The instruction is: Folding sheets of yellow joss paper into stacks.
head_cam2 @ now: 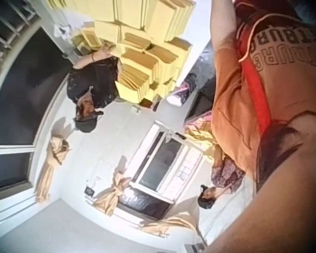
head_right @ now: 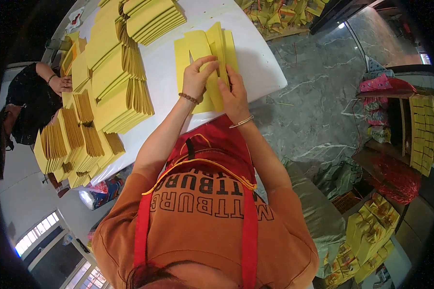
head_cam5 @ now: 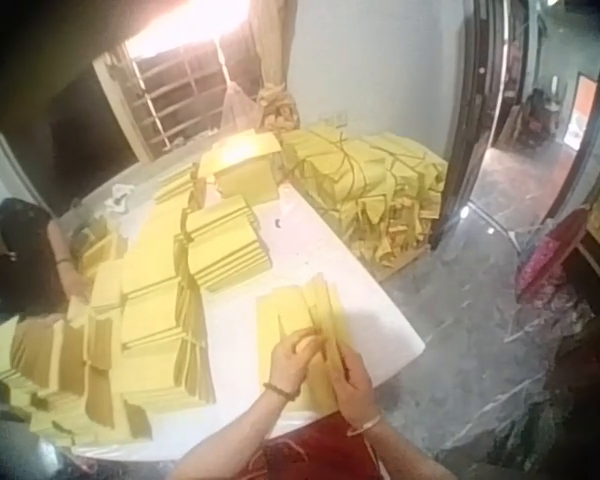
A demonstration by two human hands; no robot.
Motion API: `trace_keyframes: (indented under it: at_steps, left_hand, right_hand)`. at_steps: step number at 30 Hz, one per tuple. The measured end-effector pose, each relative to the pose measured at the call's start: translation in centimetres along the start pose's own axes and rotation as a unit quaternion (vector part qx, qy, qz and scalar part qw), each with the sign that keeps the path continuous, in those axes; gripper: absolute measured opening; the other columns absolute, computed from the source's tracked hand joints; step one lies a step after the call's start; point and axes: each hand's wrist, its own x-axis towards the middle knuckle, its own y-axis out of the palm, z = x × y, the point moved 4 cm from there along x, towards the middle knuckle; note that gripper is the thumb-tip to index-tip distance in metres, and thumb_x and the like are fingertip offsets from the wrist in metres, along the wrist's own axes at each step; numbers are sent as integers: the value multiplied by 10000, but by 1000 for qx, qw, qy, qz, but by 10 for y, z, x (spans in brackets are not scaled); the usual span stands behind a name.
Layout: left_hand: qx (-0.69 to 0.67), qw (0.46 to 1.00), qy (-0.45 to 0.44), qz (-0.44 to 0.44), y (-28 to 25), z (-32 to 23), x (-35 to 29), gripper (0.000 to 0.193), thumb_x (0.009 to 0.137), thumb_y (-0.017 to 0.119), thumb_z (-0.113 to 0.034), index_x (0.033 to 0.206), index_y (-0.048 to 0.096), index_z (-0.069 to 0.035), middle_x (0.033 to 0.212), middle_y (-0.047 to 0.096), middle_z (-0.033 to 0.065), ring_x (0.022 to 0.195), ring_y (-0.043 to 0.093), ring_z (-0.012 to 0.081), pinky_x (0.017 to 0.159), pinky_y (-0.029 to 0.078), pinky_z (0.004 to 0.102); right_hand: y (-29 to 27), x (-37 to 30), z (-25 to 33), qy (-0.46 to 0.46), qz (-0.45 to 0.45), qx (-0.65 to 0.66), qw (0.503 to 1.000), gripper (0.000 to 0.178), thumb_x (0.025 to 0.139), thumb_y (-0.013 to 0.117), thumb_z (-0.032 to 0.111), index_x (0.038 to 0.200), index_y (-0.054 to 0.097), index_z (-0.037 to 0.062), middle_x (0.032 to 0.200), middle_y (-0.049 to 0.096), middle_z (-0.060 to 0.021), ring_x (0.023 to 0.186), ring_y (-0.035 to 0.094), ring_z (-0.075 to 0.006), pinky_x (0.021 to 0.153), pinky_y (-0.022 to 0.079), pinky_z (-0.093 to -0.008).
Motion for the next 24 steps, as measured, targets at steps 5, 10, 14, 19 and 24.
trace_keyframes:
  at_steps: [5, 10, 14, 19, 24]
  left_hand:
    - [-23, 999, -15, -19, 2, -7, -2, 391, 739, 686, -344, 938, 654, -9, 914, 631, 144, 850, 594, 207, 744, 452, 298]
    - [26, 998, 14, -50, 4, -10, -3, 409, 730, 694, -354, 945, 644, -10, 919, 634, 145, 861, 599, 200, 756, 455, 292]
    - [9, 1000, 8, -27, 3, -4, -1, 425, 725, 699, -359, 962, 636, -13, 913, 640, 136, 835, 608, 195, 737, 465, 292]
    - [15, 999, 10, -27, 1, -4, -2, 390, 743, 684, -337, 959, 639, -16, 899, 645, 126, 803, 605, 178, 705, 465, 280]
    - [-21, 999, -34, -25, 0, -7, -6, 218, 795, 629, -242, 857, 609, -35, 630, 546, 31, 519, 468, 87, 482, 376, 250]
  right_hand:
    - [2, -1, 8, -21, 7, 2, 1000, 449, 876, 494, 157, 1265, 386, -39, 1163, 485, -174, 1074, 474, -263, 938, 358, -323]
    - [6, -5, 19, -60, 40, -78, 994, 457, 874, 490, 162, 1267, 376, -40, 1186, 465, -178, 1107, 449, -266, 958, 333, -325]
    - [7, -6, 14, -30, 62, -40, 997, 462, 896, 456, 151, 1301, 336, -37, 1268, 419, -146, 1187, 384, -216, 999, 285, -307]
    - [5, -5, 6, 50, 42, 157, 985, 444, 918, 417, 142, 1314, 323, -35, 1302, 397, -133, 1203, 369, -192, 1003, 284, -293]
    - [0, -5, -1, 117, -17, 285, 951, 439, 933, 377, 132, 1336, 296, -21, 1338, 366, -112, 1222, 351, -171, 1016, 269, -279]
